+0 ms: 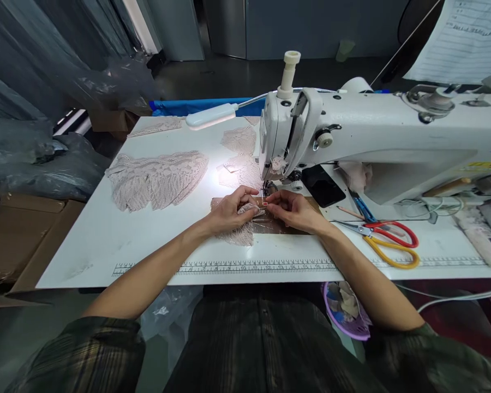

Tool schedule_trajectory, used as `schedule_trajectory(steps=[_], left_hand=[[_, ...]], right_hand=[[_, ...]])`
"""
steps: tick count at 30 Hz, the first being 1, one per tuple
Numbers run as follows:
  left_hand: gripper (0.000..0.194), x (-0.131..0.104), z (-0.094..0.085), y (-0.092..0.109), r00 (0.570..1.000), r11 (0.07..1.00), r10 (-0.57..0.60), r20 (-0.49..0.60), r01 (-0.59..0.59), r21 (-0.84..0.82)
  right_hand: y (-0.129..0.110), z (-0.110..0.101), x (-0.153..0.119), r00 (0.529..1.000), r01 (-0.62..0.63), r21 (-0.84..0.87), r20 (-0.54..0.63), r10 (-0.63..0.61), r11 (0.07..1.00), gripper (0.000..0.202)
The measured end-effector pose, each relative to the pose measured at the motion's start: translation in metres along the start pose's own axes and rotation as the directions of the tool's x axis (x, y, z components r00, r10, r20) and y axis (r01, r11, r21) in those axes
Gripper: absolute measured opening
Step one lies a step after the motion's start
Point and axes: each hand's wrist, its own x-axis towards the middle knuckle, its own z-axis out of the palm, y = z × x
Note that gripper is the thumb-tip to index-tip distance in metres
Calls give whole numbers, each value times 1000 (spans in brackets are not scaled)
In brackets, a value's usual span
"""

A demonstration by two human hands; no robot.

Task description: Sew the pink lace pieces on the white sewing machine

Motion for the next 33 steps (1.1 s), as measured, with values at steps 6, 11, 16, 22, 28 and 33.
schedule_trajectory(steps=[6, 11, 16, 22, 28, 33], left_hand=[[35, 1, 0, -1, 1000, 1000, 21, 5, -21, -17], [36, 0, 1, -2, 1000, 1000, 23, -8, -23, 10], [37, 0, 4, 2, 1000, 1000, 17, -19, -17, -4], [21, 2, 5, 7, 1000, 998, 16, -23, -18, -64], [20, 2, 3, 7, 1000, 998, 10, 3, -10, -68], [16, 1, 3, 10, 997, 999, 1, -71, 3, 49]], right_hand=[[-2, -2, 2, 999, 8, -71, 54, -4, 997, 36], [3, -2, 3, 997, 35, -121, 77, -26, 992, 34], [9, 3, 4, 994, 97, -69, 62, -93, 993, 34], [12, 4, 3, 995, 95, -29, 17, -94, 995, 35], [10, 2, 1, 999, 46, -18, 21, -46, 999, 39], [7, 2, 4, 999, -4, 89, -45, 8, 996, 49]])
